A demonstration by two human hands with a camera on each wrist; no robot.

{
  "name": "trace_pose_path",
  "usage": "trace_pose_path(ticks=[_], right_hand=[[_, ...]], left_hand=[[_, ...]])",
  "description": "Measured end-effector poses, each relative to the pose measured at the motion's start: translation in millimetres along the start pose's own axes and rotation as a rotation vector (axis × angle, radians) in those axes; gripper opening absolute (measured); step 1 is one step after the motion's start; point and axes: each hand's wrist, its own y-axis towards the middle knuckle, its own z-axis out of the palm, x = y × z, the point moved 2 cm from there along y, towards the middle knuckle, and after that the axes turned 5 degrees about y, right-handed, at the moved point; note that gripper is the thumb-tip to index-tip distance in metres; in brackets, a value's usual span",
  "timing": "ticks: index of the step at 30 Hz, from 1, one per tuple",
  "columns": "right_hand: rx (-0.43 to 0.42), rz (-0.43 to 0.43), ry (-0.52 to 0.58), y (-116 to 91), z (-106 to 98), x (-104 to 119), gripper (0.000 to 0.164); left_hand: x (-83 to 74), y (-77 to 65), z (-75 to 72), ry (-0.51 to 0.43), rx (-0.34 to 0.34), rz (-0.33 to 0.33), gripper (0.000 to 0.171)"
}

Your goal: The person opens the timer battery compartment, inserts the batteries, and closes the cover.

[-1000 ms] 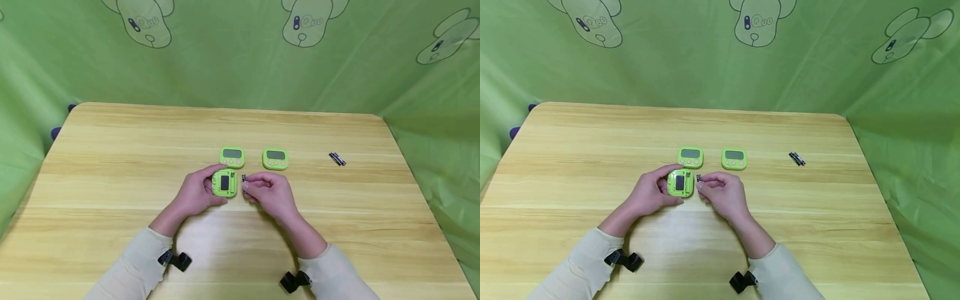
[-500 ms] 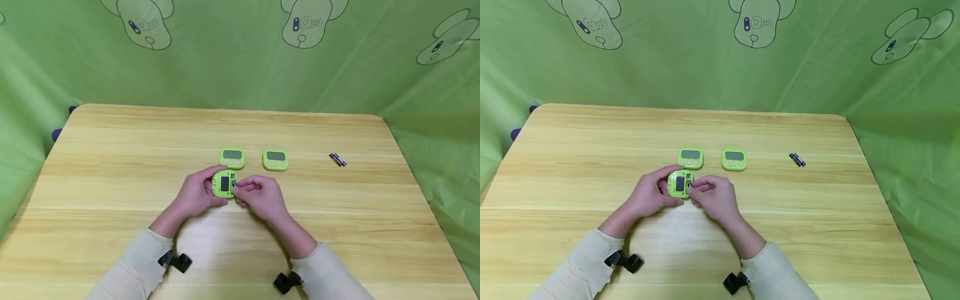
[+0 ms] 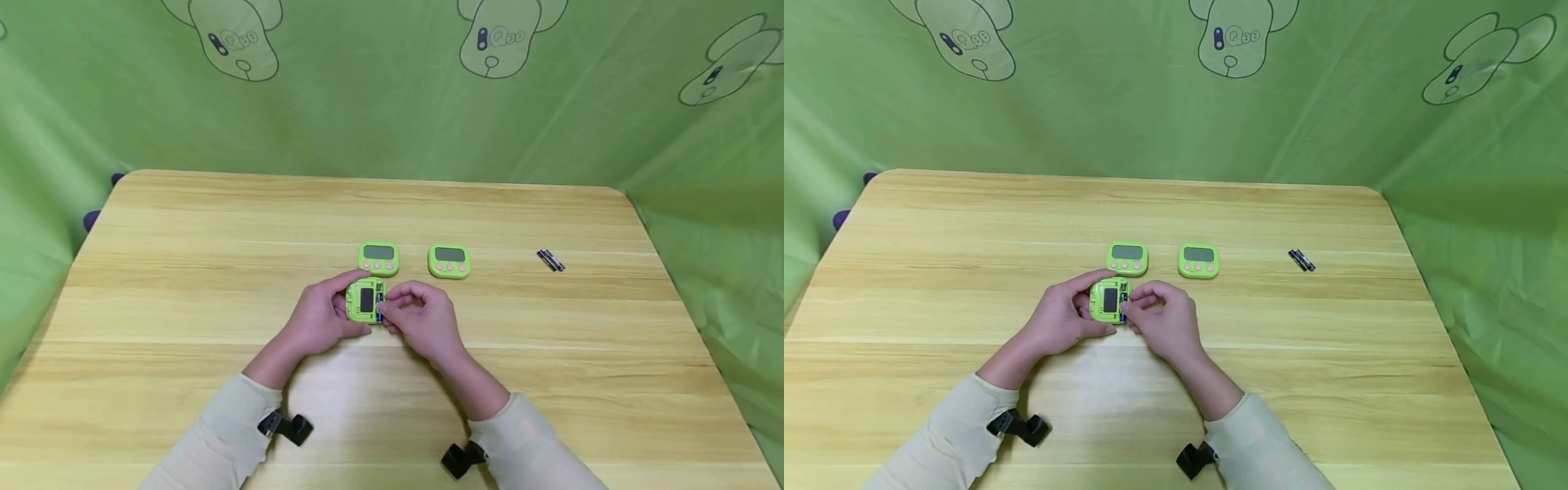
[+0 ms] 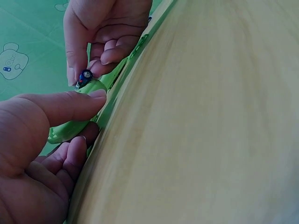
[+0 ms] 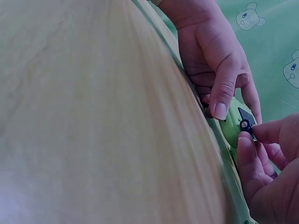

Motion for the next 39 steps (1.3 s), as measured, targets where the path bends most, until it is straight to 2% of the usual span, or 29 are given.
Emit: trace_pose_path(ticks=[6, 11, 15, 18, 27, 34, 39], right_hand=[[0.021, -0.1, -0.09, 0.0, -1.8, -2.6, 0.009], [0.067, -0.149, -0.108, -1.7, -7.1, -3.8, 0.023], [0.133, -0.158, -0.069, -2.6, -10.6, -3.6, 0.038], [0.16, -0.167, -0.054, -2.0, -11.6, -3.5, 0.043], [0.118, -0.185, -0.052, 0.7, -10.4, -4.8, 0.035], [0.199, -0.158, -0.067, 2.1, -14.0, -4.9, 0.059], [0.207, -0.147, -0.125, 4.2, -14.3, -5.1, 0.06]], left_hand=[[1.5, 0.0, -0.3, -0.001, 0.001, -0.004, 0.085], [2.3, 0.1, -0.2, -0.005, -0.002, 0.001, 0.084], [2.3, 0.0, -0.1, 0.0, -0.001, 0.0, 0.084], [2.1, -0.2, -0.2, 0.003, 0.003, -0.004, 0.084], [2.1, -0.1, -0.6, -0.001, 0.008, -0.008, 0.085], [2.3, -1.0, -1.7, -0.008, 0.01, -0.008, 0.085], [2.7, -1.2, -2.2, -0.016, 0.021, -0.015, 0.085]])
